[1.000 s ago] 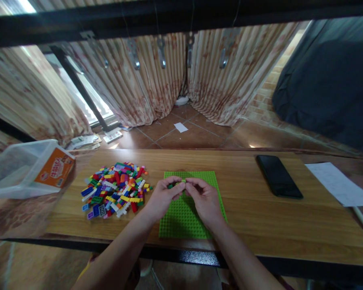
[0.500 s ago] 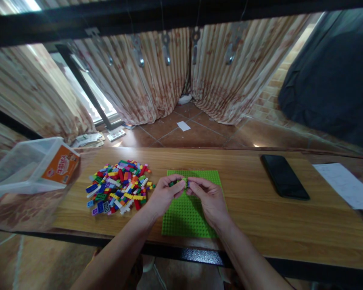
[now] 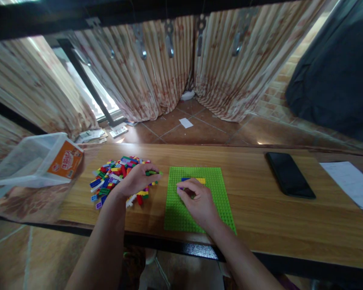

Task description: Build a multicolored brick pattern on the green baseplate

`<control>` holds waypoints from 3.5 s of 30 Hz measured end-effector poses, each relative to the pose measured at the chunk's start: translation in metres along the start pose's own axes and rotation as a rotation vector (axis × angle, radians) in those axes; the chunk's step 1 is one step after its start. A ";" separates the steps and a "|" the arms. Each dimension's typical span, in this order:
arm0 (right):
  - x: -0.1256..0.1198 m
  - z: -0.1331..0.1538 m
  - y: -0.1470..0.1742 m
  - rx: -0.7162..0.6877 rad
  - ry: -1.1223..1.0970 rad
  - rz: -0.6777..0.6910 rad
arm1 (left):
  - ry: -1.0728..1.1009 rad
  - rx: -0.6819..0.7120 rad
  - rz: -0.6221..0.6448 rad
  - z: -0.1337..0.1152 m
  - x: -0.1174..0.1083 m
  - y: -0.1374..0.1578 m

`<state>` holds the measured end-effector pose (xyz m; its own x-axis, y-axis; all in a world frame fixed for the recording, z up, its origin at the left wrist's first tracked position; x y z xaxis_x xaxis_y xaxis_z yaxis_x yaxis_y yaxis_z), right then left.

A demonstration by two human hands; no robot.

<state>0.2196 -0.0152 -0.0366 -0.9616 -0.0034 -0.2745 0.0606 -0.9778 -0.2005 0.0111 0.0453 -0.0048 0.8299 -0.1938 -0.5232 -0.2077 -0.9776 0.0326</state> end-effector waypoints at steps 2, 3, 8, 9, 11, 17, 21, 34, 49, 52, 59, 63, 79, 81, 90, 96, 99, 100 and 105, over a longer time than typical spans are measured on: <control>0.010 0.006 0.002 -0.097 0.105 0.062 | -0.106 -0.004 0.043 0.002 -0.004 0.003; 0.015 0.008 0.004 -0.138 0.141 0.092 | -0.146 -0.007 0.060 0.002 -0.004 0.004; 0.041 0.014 0.007 -0.254 0.244 0.207 | -0.272 -0.032 0.119 -0.001 -0.003 0.008; 0.045 0.014 0.007 -0.264 0.264 0.230 | -0.293 -0.041 0.125 -0.001 -0.002 0.008; 0.053 0.014 0.007 -0.281 0.321 0.264 | -0.324 -0.054 0.138 0.000 -0.002 0.008; 0.061 0.014 0.004 -0.280 0.463 0.271 | -0.321 -0.016 0.135 0.003 -0.006 0.008; 0.061 0.014 0.004 -0.298 0.455 0.271 | -0.320 -0.010 0.158 0.004 -0.011 0.010; 0.040 0.015 0.012 -0.369 0.402 0.130 | 0.065 0.147 0.016 -0.011 -0.009 0.006; -0.004 0.025 -0.005 -0.301 0.351 -0.089 | 1.019 -0.318 0.270 -0.038 0.081 0.012; -0.003 0.023 -0.006 -0.288 0.345 -0.051 | 0.994 -0.289 0.306 -0.038 0.086 0.013; -0.046 0.006 -0.015 -0.028 0.359 -0.174 | 0.607 -0.189 0.270 -0.026 0.070 0.008; -0.067 -0.003 -0.016 0.075 0.388 -0.178 | 0.390 -0.109 0.182 -0.012 0.066 -0.001; -0.012 -0.001 -0.009 0.076 0.575 0.036 | -0.098 -0.043 0.180 -0.022 0.073 0.003; -0.008 -0.004 -0.012 0.072 0.608 0.036 | -0.093 -0.050 0.187 -0.021 0.073 0.003; -0.014 -0.001 -0.008 0.051 0.567 0.052 | -0.058 -0.067 0.180 -0.022 0.073 0.007; -0.015 -0.002 -0.003 0.068 0.526 0.134 | -0.025 -0.019 0.178 -0.026 0.076 0.006; -0.015 -0.003 -0.005 0.045 0.512 0.120 | -0.033 -0.019 0.168 -0.026 0.076 0.006; -0.015 -0.003 -0.005 0.041 0.511 0.116 | -0.032 -0.021 0.162 -0.026 0.076 0.006; -0.015 -0.005 -0.005 0.040 0.515 0.107 | -0.014 -0.051 0.144 -0.024 0.077 0.005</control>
<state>0.2348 -0.0088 -0.0360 -0.6936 -0.0096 -0.7203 0.1312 -0.9849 -0.1132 0.0863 0.0235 -0.0244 0.7858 -0.3314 -0.5222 -0.2973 -0.9428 0.1509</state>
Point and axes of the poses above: each hand's wrist, its own y-axis away from the middle knuckle, its own x-axis out of the palm, z = x × y, the point moved 4 cm from there along -y, towards the middle knuckle, and after that the axes turned 1 degree about y, right-handed, at the moved point
